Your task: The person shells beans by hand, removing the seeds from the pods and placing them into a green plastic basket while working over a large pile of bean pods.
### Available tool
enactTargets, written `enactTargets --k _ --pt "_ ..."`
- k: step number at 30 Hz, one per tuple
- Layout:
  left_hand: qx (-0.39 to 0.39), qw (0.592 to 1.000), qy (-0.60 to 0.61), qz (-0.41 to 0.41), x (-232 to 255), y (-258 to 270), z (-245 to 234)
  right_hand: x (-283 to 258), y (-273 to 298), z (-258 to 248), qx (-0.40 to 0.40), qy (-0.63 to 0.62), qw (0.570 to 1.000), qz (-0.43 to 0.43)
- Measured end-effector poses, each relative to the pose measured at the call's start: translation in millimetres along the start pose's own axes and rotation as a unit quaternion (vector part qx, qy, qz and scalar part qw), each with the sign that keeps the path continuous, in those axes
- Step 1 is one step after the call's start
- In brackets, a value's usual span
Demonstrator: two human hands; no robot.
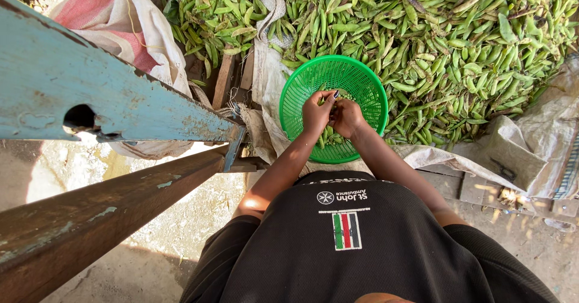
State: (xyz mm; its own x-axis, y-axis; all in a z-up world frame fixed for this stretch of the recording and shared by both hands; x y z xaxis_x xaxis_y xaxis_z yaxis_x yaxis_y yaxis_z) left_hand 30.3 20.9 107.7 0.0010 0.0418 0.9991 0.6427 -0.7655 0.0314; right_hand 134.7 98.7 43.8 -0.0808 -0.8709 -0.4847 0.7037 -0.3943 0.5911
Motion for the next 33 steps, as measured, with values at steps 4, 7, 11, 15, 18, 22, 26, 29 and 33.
enactTargets --k 4,7,11,15,18,22,26,29,33 --pt "0.002 0.996 -0.086 -0.005 18.5 6.7 3.6 3.0 -10.5 -3.6 0.048 0.024 0.998 -0.016" --pt "-0.001 0.991 -0.135 0.003 29.8 10.1 2.6 4.2 -17.4 -10.8 0.041 0.003 0.999 -0.012" --pt "0.000 0.988 -0.150 0.033 33.3 12.7 1.1 8.5 -20.0 -14.2 0.065 0.027 0.997 -0.033" --pt "0.010 0.988 -0.125 0.084 35.9 14.6 1.0 8.4 -22.9 -8.5 0.038 0.011 0.995 -0.089" --pt "0.001 0.990 -0.100 0.095 35.8 16.0 0.9 8.7 -18.7 2.2 0.066 -0.018 0.994 -0.082" --pt "0.018 0.992 -0.060 0.112 29.3 11.6 0.2 2.7 -11.7 13.1 0.004 -0.023 0.995 -0.093" --pt "0.062 0.995 -0.016 0.070 8.4 -5.3 0.6 1.9 -0.8 17.1 -0.066 0.028 0.985 -0.158" --pt "0.065 0.998 -0.019 -0.017 3.8 -8.1 -6.5 -2.4 1.5 24.3 -0.027 0.106 0.988 -0.113" --pt "0.015 0.990 -0.117 0.079 35.6 -5.7 -5.2 0.2 4.4 15.0 -0.034 0.079 0.995 -0.059"
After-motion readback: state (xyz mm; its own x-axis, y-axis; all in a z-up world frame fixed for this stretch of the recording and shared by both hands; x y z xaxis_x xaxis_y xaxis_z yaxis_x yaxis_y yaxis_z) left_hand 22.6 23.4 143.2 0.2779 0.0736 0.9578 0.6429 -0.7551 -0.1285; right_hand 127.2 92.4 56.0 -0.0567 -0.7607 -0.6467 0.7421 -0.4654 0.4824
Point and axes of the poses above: each hand's wrist, its own y-axis away from the middle knuckle, its own z-axis out of the palm, x = y × z, the point moved 2 cm from there along -y, towards the middle knuckle, and after that the axes turned 4 degrees about -x, right-handed, at the moved point
